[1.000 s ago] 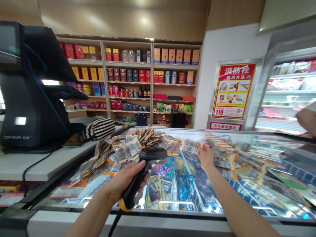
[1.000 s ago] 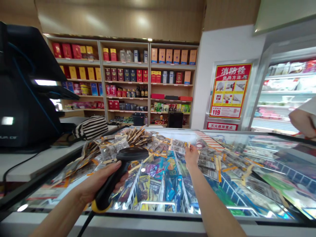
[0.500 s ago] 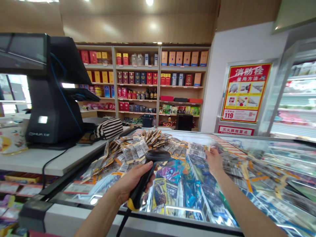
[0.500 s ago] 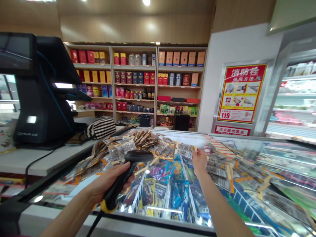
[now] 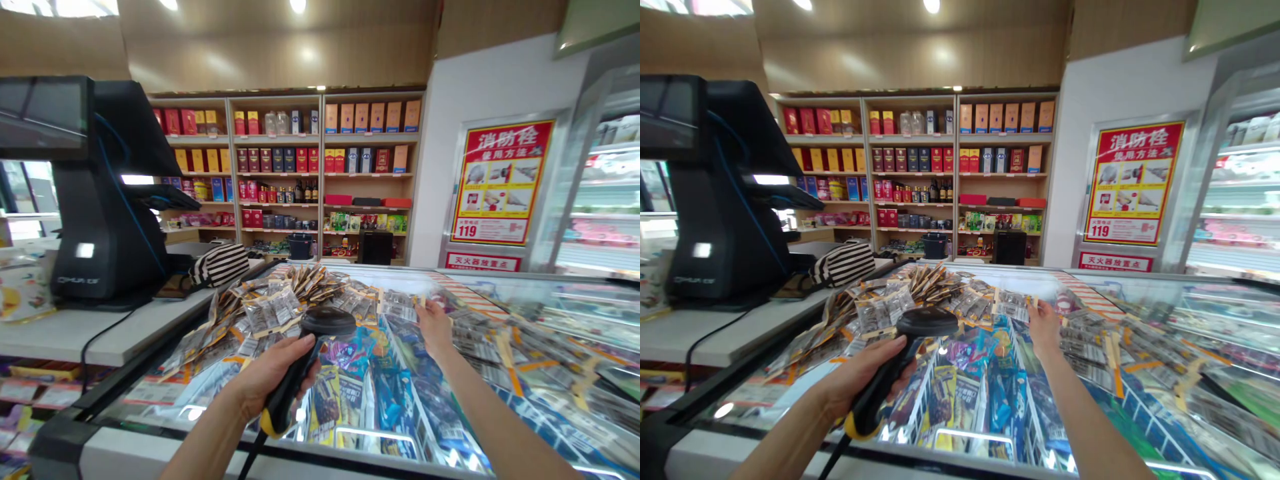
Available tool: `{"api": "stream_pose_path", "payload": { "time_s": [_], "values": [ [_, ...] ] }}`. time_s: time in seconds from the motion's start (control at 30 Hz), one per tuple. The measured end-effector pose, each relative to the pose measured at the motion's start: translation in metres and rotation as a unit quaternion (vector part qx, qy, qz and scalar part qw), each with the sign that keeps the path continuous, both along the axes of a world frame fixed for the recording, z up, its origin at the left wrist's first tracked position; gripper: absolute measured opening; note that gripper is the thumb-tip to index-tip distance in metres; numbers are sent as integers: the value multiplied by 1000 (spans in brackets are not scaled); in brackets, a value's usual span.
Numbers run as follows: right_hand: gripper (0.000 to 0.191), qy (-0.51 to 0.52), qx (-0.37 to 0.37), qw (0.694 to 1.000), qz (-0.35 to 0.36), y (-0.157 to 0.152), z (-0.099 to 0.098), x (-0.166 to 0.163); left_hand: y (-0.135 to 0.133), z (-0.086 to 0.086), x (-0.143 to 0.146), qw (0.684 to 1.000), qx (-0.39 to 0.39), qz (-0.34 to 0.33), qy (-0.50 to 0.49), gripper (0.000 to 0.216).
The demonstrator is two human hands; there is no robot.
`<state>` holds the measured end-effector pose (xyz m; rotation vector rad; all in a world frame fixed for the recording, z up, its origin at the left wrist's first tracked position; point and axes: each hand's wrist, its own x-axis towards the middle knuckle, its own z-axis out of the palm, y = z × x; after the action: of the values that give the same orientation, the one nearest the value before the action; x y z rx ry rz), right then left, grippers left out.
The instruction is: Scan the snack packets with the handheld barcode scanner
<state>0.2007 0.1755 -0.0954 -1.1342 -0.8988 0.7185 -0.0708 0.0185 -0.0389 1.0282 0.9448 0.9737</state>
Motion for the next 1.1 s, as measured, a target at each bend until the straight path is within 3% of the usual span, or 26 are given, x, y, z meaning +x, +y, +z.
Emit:
{"api": "stream_pose_path", "payload": {
  "time_s": [0.27, 0.4, 0.53, 0.63, 0.7, 0.77, 0.8, 0.87, 0.97, 1.03, 1.1],
  "values": [
    [34, -14, -3, 1000, -8, 1, -1, 1, 5, 5, 13, 999, 34, -18, 18, 28],
    [38, -96, -19, 990, -101, 9, -1, 25, 8, 6, 10, 999, 40, 27, 3, 28],
    [35, -270, -51, 923, -268, 7, 13, 74, 9, 4, -3, 995, 36, 92, -8, 30],
    [40, -323, -64, 878, -347, -3, 26, 101, 10, 1, -15, 995, 29, 98, -14, 31],
    [40, -380, -63, 845, -372, -9, 32, 98, 11, -1, -22, 995, 25, 93, -17, 30],
    [36, -441, -66, 839, -313, -11, 33, 76, 11, -3, -27, 995, 23, 92, -18, 29],
    [34, -464, -73, 848, -246, -12, 32, 58, 11, -4, -29, 995, 23, 92, -18, 29],
    [36, -493, -69, 857, -131, -11, 29, 14, 10, -5, -32, 996, 22, 90, -18, 29],
    [42, -535, -76, 842, -6, -10, 25, -55, 8, -6, -37, 995, 13, 95, -17, 30],
    [47, -548, -110, 829, 21, -9, 24, -90, 7, -7, -39, 995, 8, 99, -19, 31],
    [47, -550, -153, 821, -2, -9, 24, -114, 6, -7, -40, 995, 9, 97, -24, 33]
  ]
}}
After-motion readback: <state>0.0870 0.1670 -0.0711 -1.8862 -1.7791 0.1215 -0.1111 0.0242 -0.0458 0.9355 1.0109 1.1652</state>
